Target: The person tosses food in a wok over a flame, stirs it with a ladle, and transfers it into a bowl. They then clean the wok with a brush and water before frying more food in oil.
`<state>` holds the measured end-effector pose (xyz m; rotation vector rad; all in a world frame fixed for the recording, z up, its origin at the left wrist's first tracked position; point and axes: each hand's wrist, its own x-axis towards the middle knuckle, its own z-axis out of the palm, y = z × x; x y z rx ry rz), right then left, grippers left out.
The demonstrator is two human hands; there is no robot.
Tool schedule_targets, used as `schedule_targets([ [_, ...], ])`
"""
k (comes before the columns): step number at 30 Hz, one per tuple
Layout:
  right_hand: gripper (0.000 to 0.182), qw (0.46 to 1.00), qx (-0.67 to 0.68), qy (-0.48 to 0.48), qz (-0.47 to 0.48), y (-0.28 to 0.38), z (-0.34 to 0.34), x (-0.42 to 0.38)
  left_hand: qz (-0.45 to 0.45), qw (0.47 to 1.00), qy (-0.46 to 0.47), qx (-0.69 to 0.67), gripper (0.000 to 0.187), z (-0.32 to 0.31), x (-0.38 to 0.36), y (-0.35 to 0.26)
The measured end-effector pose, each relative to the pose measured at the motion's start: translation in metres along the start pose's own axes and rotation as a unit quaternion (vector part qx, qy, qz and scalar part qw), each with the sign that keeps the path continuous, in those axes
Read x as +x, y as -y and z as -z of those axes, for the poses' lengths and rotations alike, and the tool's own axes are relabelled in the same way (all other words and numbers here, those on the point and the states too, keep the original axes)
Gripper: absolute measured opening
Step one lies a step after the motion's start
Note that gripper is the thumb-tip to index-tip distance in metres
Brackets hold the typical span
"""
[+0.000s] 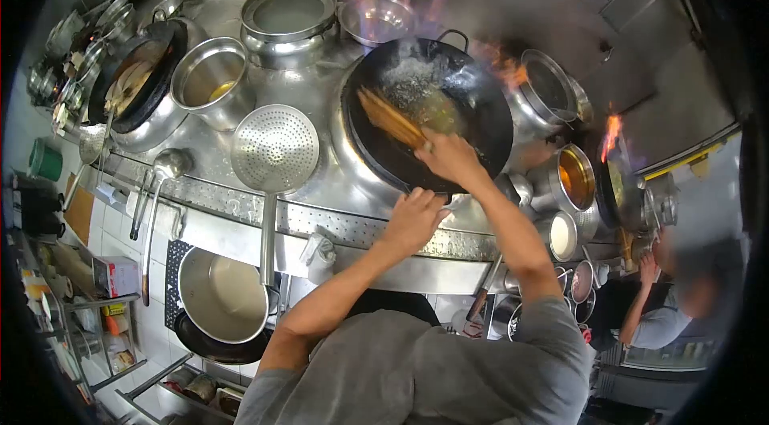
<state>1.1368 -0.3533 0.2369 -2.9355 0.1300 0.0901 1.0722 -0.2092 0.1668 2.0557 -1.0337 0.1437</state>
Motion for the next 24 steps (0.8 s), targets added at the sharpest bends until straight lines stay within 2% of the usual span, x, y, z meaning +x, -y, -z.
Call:
schedule_targets([
  [4, 0.034, 0.991, -0.118, 0.050, -0.040, -0.007, 0.016, -0.006, -0.007, 0.999, -0.006, -0.033, 0.021, -0.012, 0.005, 0.014],
  [6, 0.032, 0.980, -0.124, -0.019, -0.154, -0.017, -0.003, 0.031, -0.003, 0.999, 0.011, -0.049, 0.022, -0.014, 0.008, 0.016],
  [8, 0.032, 0.979, -0.137, -0.045, -0.144, -0.013, -0.012, 0.035, -0.008, 0.998, 0.021, -0.054, 0.022, -0.010, 0.008, 0.017],
  [11, 0.041, 0.985, -0.132, 0.069, -0.085, 0.013, 0.015, -0.007, -0.028, 0.997, 0.016, -0.069, 0.022, -0.012, 0.008, 0.021],
  [12, 0.041, 0.985, -0.135, 0.068, -0.089, 0.013, 0.025, -0.022, -0.030, 0.997, 0.012, -0.067, 0.022, -0.013, 0.007, 0.021],
  [14, 0.045, 0.968, -0.203, 0.134, -0.062, 0.005, 0.039, -0.043, -0.030, 0.997, 0.005, -0.069, 0.021, -0.014, 0.009, 0.022],
  [15, 0.045, 0.967, -0.205, 0.138, -0.064, 0.001, 0.038, -0.038, -0.028, 0.998, 0.006, -0.062, 0.021, -0.015, 0.010, 0.022],
  [17, 0.043, 0.951, -0.264, 0.087, -0.132, -0.017, 0.031, -0.019, -0.021, 0.998, 0.019, -0.060, 0.020, -0.012, 0.008, 0.018],
  [18, 0.038, 0.946, -0.242, 0.078, -0.201, -0.011, 0.028, -0.001, -0.027, 0.997, 0.021, -0.064, 0.020, -0.010, 0.009, 0.017],
  [20, 0.035, 0.941, -0.244, 0.062, -0.226, -0.014, 0.007, 0.022, -0.013, 0.999, 0.025, -0.040, 0.021, -0.008, 0.009, 0.015],
  [21, 0.035, 0.941, -0.244, 0.061, -0.228, -0.014, 0.004, 0.017, -0.017, 0.999, 0.020, -0.039, 0.021, -0.007, 0.009, 0.015],
  [23, 0.034, 0.957, -0.237, 0.102, -0.134, 0.011, 0.018, -0.007, -0.016, 0.999, 0.027, -0.031, 0.021, -0.005, 0.010, 0.015],
  [24, 0.034, 0.956, -0.241, 0.102, -0.135, 0.022, 0.030, -0.021, -0.013, 0.999, 0.034, -0.024, 0.021, -0.006, 0.011, 0.014],
])
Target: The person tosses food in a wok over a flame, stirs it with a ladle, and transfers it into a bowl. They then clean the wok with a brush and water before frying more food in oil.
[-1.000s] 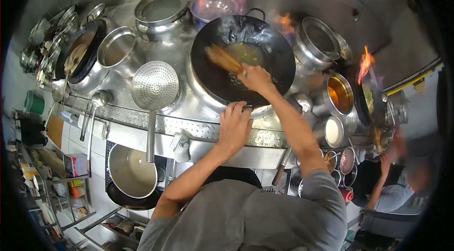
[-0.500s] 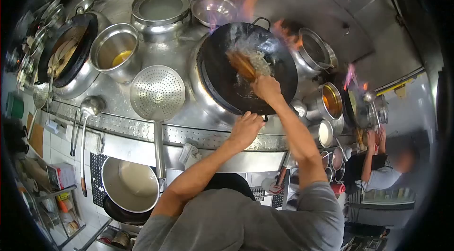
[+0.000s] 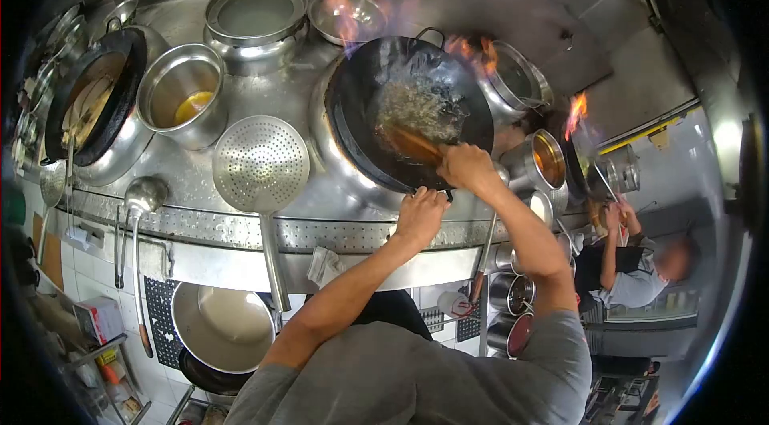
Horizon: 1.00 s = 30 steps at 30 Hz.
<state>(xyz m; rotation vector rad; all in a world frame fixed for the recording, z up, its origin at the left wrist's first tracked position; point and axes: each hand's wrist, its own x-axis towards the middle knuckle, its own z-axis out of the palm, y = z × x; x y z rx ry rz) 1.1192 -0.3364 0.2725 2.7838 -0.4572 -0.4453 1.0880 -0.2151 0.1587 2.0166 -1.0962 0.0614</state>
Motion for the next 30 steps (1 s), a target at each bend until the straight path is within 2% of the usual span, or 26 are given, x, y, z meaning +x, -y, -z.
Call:
schedule_targets([
  [3, 0.031, 0.998, -0.012, 0.015, 0.061, -0.018, 0.020, -0.025, -0.010, 1.000, -0.016, 0.014, 0.020, -0.003, 0.000, 0.001],
  [5, 0.033, 0.993, -0.109, 0.031, -0.017, -0.033, 0.009, -0.008, -0.003, 1.000, -0.015, 0.009, 0.019, -0.002, 0.001, 0.000],
  [6, 0.033, 0.994, -0.108, 0.030, -0.019, -0.036, -0.004, 0.013, 0.001, 1.000, -0.006, 0.004, 0.019, -0.002, 0.001, 0.000],
  [8, 0.032, 0.994, -0.039, -0.050, -0.084, -0.040, -0.032, 0.054, -0.004, 1.000, -0.006, -0.003, 0.020, -0.002, -0.001, -0.002],
  [12, 0.034, 0.996, -0.036, -0.048, -0.068, -0.013, -0.030, 0.040, -0.001, 1.000, 0.000, -0.016, 0.020, -0.002, 0.000, 0.003],
  [14, 0.031, 0.998, -0.029, 0.053, -0.022, -0.002, 0.006, -0.001, 0.004, 1.000, 0.001, -0.014, 0.021, -0.003, 0.002, 0.003],
  [16, 0.029, 0.997, -0.055, 0.036, -0.029, -0.017, 0.003, 0.003, 0.004, 1.000, 0.022, -0.008, 0.020, -0.004, 0.002, 0.003],
  [18, 0.025, 0.995, -0.036, -0.021, -0.095, -0.040, -0.022, 0.041, 0.002, 1.000, 0.023, -0.003, 0.020, 0.004, 0.005, 0.003],
  [19, 0.020, 0.989, -0.046, -0.094, -0.102, -0.040, -0.035, 0.057, 0.001, 1.000, 0.018, -0.011, 0.020, 0.004, 0.006, 0.004],
  [22, 0.020, 0.982, -0.047, -0.160, -0.087, -0.023, -0.069, 0.082, 0.001, 0.999, 0.014, -0.029, 0.022, 0.002, 0.003, 0.003],
  [23, 0.027, 0.993, -0.010, -0.113, -0.039, -0.011, -0.055, 0.064, 0.002, 0.999, 0.019, -0.032, 0.022, 0.001, 0.001, 0.003],
  [24, 0.027, 0.993, -0.009, -0.114, -0.037, -0.005, -0.043, 0.044, 0.002, 0.999, 0.020, -0.033, 0.023, 0.001, 0.001, 0.003],
  [26, 0.034, 0.998, -0.003, -0.055, -0.025, -0.002, -0.026, 0.022, 0.001, 0.999, 0.016, -0.028, 0.023, 0.001, 0.002, 0.004],
  [28, 0.036, 0.998, 0.004, -0.039, -0.044, -0.016, -0.033, 0.043, 0.001, 1.000, 0.014, -0.026, 0.023, -0.001, 0.001, 0.004],
  [30, 0.027, 0.990, -0.003, -0.073, -0.123, -0.025, -0.042, 0.080, 0.003, 0.999, 0.025, -0.024, 0.023, -0.002, 0.002, 0.004],
])
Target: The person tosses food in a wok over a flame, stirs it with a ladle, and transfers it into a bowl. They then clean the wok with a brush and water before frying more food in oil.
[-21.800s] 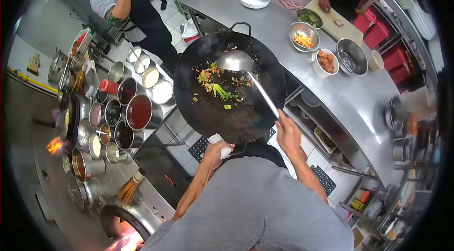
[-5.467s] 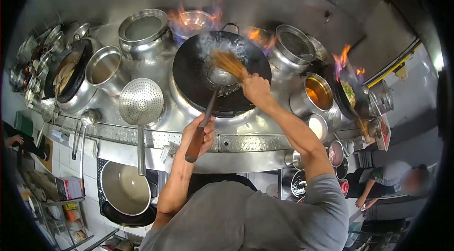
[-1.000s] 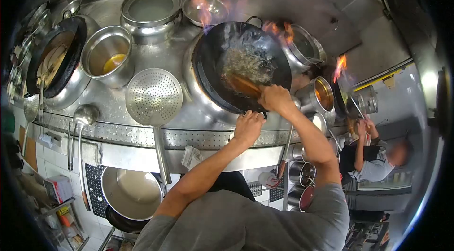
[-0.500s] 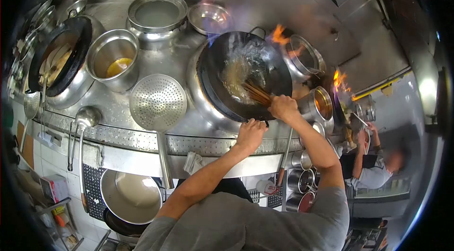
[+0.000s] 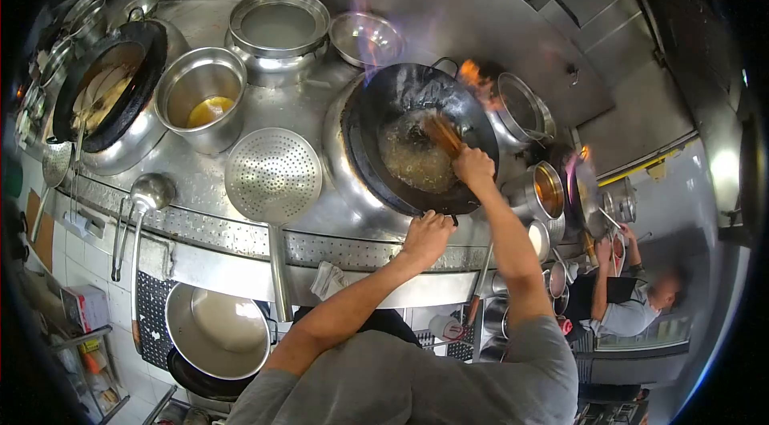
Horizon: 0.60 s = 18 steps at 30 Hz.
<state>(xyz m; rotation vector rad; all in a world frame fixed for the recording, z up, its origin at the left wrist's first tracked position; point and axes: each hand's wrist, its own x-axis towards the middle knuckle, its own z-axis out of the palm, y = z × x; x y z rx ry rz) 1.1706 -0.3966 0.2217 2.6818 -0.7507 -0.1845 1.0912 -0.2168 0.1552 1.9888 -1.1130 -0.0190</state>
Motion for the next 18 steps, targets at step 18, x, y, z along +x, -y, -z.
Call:
schedule_targets([
  [18, 0.038, 0.996, 0.069, -0.025, 0.054, 0.028, -0.006, -0.024, -0.003, 1.000, -0.005, -0.004, 0.023, 0.004, -0.001, 0.001],
])
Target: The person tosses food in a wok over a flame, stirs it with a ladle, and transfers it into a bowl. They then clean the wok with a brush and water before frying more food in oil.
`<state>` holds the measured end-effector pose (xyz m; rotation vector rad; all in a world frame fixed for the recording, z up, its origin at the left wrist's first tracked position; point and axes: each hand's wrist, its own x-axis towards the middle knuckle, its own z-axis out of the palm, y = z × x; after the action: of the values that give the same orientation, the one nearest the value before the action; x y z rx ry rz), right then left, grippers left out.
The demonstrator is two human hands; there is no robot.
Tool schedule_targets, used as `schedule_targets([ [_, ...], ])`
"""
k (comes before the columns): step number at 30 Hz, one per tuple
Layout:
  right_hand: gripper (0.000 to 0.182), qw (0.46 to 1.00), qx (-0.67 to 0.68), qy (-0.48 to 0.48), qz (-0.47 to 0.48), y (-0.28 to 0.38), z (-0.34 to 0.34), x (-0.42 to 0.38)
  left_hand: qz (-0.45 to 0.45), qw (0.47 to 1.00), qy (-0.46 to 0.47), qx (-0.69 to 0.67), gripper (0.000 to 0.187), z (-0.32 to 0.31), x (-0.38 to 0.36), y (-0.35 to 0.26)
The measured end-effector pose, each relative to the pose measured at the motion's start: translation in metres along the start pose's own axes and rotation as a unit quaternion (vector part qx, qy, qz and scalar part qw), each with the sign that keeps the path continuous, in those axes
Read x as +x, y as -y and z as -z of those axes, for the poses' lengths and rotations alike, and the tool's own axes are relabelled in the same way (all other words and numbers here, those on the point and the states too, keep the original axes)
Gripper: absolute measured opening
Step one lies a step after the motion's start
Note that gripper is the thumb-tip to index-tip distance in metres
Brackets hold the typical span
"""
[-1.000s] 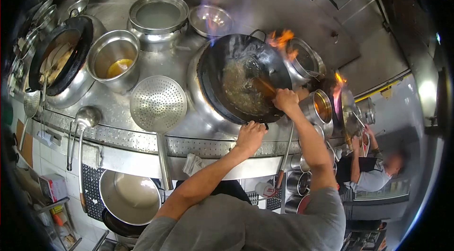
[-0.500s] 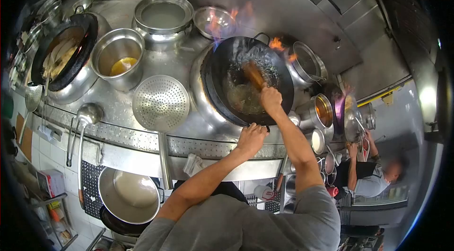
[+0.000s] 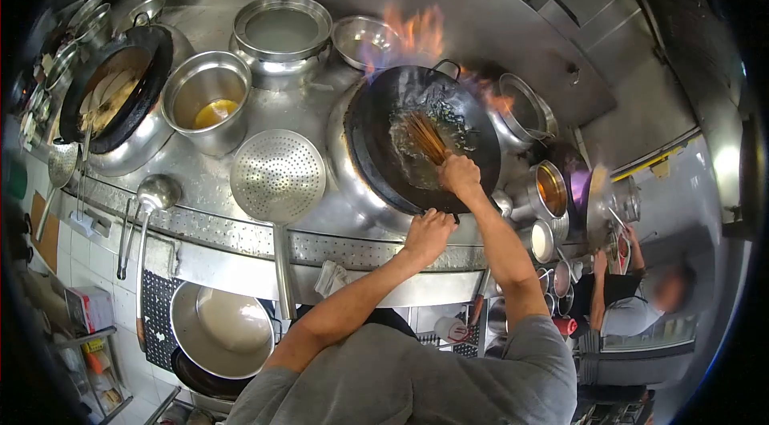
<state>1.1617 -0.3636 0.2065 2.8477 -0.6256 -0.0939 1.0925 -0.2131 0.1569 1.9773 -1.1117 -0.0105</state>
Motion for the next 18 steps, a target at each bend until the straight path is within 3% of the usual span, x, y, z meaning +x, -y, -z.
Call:
schedule_targets([
  [7, 0.040, 0.997, 0.006, 0.050, 0.052, 0.001, 0.028, -0.029, -0.002, 1.000, -0.007, 0.013, 0.021, 0.000, 0.000, -0.001],
  [14, 0.038, 0.999, 0.026, 0.014, -0.026, -0.002, -0.001, 0.024, -0.002, 1.000, 0.006, -0.003, 0.021, 0.002, 0.001, -0.001],
  [16, 0.038, 1.000, -0.002, -0.016, -0.008, 0.007, -0.016, 0.018, -0.010, 1.000, 0.005, 0.009, 0.021, 0.004, 0.000, 0.000],
  [18, 0.039, 0.999, -0.005, 0.016, 0.035, 0.004, 0.018, -0.021, -0.013, 1.000, 0.002, 0.003, 0.021, -0.003, -0.002, 0.001],
])
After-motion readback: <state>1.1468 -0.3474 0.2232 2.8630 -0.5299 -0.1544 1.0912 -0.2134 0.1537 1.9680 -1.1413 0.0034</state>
